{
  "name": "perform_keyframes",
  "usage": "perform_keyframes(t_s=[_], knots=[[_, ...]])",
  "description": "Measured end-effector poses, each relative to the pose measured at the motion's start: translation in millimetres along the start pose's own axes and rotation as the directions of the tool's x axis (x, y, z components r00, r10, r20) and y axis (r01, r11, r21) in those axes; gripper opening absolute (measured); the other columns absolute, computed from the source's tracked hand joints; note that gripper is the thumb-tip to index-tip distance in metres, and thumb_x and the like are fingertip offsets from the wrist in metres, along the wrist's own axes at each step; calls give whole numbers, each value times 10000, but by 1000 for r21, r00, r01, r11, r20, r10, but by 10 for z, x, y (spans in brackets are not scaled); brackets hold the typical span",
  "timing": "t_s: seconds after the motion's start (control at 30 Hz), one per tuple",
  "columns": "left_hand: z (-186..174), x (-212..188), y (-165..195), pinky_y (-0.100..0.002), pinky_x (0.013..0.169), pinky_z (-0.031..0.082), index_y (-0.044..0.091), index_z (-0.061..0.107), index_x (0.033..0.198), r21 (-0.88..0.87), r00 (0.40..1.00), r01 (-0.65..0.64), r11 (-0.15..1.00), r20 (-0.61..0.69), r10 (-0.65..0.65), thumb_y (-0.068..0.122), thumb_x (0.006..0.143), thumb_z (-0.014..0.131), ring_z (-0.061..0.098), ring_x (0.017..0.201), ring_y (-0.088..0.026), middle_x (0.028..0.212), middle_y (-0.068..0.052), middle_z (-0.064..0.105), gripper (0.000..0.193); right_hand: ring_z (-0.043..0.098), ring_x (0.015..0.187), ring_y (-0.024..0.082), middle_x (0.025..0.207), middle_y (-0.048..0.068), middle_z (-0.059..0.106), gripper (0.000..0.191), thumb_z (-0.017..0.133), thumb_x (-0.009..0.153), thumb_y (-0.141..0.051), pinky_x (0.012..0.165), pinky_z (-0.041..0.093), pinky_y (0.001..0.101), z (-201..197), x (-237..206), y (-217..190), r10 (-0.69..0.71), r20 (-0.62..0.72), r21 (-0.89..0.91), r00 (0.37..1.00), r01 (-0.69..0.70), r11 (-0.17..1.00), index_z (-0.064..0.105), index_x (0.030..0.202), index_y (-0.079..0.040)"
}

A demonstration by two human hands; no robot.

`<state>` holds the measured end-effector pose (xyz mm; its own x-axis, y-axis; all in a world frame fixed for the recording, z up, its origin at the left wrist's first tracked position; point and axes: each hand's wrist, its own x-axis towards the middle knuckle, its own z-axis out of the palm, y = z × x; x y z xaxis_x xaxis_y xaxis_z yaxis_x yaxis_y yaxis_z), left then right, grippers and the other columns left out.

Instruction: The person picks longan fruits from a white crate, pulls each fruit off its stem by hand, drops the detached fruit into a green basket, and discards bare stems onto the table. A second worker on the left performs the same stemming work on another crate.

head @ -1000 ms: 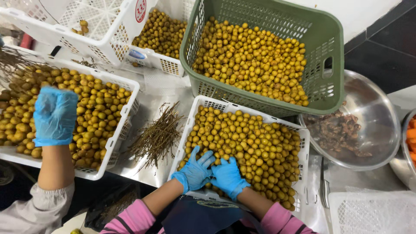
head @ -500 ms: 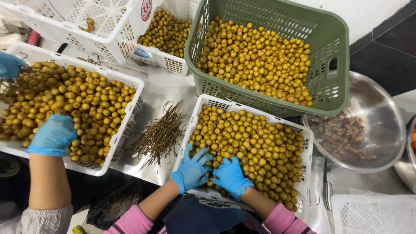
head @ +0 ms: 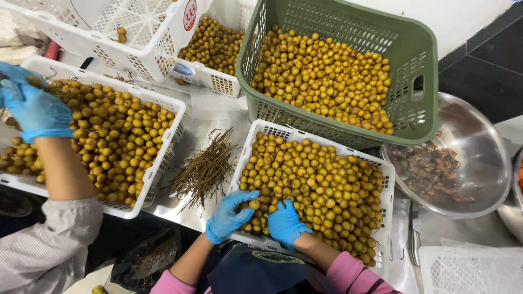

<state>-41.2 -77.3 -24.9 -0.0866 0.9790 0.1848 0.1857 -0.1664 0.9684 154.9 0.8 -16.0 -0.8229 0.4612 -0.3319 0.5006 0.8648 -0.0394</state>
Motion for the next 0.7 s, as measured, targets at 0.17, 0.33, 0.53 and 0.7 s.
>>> perform_keyframes(t_s=[0.17,0.33,0.53,0.7], knots=[[129,-114,-96,-293,1022,521,49,623,1338,-461,968,247,852,77,-238,-20,890,655,665,1127,-121,1287,-82,706,454,545,1058,317,886,75,723,276,588,911,-341,979,309,586,-91,-63,64,44,26,116,999,-46,992,779,854,-150],[130,-108,-56,-286,952,515,-25,665,1310,-582,983,169,796,37,-181,-48,921,660,660,1075,-131,1348,-82,656,390,520,1106,329,881,58,727,253,604,892,-324,970,309,595,-98,-3,76,11,127,5,992,-12,1000,788,837,-159],[74,15,-5,-264,875,561,1,699,1224,-580,945,166,797,-137,-297,-18,890,711,668,970,-85,1145,-26,693,335,518,1096,323,844,59,725,309,619,919,-361,936,325,564,-37,-9,96,8,92,2,996,-8,1000,782,798,-128],[-356,371,-54,-247,663,500,-3,718,1256,-516,847,45,855,-435,-307,-10,893,732,595,727,-79,914,-22,715,363,557,959,295,781,64,682,280,623,923,-329,847,367,511,53,-151,160,-42,-230,75,972,60,995,752,755,-146]])
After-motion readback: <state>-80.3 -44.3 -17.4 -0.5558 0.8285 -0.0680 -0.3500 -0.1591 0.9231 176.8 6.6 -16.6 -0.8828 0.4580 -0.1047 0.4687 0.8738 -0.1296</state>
